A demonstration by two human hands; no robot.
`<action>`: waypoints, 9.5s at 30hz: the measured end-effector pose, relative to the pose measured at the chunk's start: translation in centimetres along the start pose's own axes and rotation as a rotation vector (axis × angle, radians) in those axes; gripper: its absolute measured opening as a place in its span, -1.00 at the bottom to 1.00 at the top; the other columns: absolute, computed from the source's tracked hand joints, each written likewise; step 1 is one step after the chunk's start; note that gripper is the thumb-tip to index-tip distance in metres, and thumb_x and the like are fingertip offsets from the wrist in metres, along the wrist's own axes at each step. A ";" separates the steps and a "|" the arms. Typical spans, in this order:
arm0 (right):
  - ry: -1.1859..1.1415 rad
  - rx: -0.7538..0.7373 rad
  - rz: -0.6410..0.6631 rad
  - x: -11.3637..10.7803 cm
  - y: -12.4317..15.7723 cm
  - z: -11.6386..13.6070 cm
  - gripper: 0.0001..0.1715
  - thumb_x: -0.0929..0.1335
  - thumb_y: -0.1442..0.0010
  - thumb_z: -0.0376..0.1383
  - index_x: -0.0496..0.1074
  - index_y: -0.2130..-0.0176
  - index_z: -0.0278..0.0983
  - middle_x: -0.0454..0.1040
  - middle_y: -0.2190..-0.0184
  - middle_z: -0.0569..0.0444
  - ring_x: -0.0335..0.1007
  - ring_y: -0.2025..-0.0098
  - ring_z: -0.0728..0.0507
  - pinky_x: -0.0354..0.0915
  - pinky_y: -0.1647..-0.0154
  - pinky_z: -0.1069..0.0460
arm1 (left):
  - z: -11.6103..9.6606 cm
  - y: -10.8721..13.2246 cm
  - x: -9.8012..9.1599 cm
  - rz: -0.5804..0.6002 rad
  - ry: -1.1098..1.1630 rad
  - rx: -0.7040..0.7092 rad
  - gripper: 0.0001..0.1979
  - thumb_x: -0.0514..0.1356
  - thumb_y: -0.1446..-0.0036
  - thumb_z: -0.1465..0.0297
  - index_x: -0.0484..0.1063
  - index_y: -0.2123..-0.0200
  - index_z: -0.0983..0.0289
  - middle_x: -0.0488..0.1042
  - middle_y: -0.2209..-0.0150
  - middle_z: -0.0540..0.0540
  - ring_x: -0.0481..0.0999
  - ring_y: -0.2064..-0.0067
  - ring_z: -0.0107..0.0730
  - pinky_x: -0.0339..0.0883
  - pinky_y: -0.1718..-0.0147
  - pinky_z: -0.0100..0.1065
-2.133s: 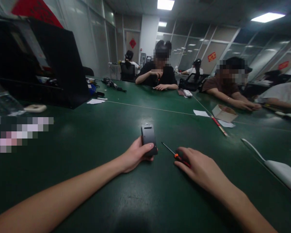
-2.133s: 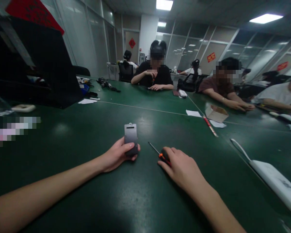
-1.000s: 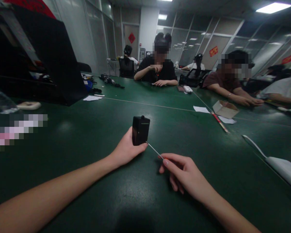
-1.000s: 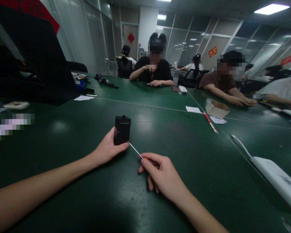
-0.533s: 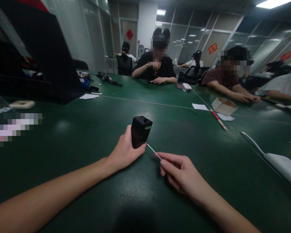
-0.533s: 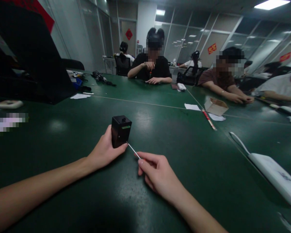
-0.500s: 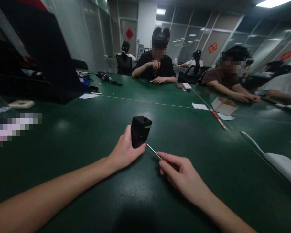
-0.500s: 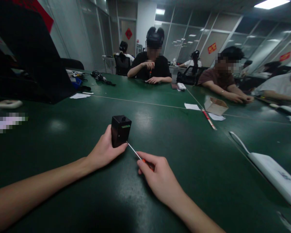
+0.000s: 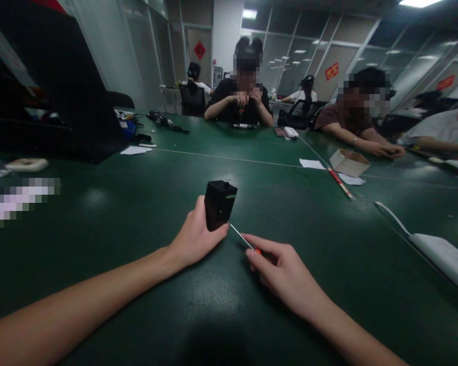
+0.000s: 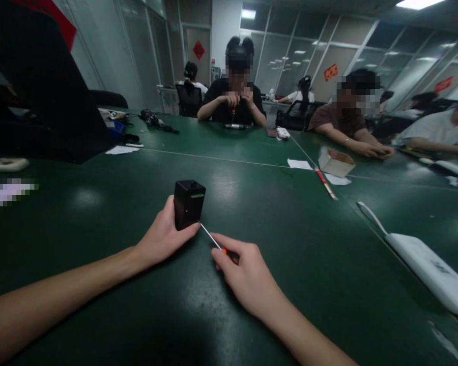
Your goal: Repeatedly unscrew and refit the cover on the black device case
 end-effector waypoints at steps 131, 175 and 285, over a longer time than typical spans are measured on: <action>1.321 -0.700 -0.389 -0.7 1.8 0.4 -0.58 0.16 -0.36 -0.41 0.37 -0.13 -0.32 0.45 0.34 0.00 0.35 0.50 -0.06 0.15 0.56 0.04 | -0.2 0.1 0.6 0.057 -0.177 -0.015 -0.65 0.06 -0.23 0.13 0.23 0.06 0.25 0.46 0.37 0.07 0.47 0.39 -0.18 0.22 0.42 -0.30; 0.929 -0.472 -0.246 -1.2 1.5 0.4 -0.58 0.19 -0.39 -0.29 0.34 -0.18 -0.15 0.41 0.22 0.01 0.41 0.36 -0.05 0.33 0.37 0.05 | -0.1 0.2 0.5 0.059 -0.182 -0.001 -0.62 0.01 -0.24 0.08 0.24 0.07 0.25 0.45 0.41 0.06 0.46 0.42 -0.21 0.20 0.44 -0.31; -0.237 -0.034 -0.066 1.8 -1.0 -1.0 -0.58 0.41 -0.16 -0.08 0.12 0.41 -0.20 0.34 0.52 0.24 0.11 0.64 0.07 0.07 0.63 0.12 | -0.2 2.4 2.0 0.305 0.566 -0.074 -0.55 -0.09 -0.33 0.06 0.17 -0.08 0.27 0.40 -0.05 0.24 0.41 -0.11 -0.21 0.26 -0.15 -0.13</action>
Point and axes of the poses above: each hand's wrist, its own y-axis away from the middle knuckle, its own x-axis out of the palm, z = x × y, the point moved 1 cm from there along -y, towards the middle knuckle
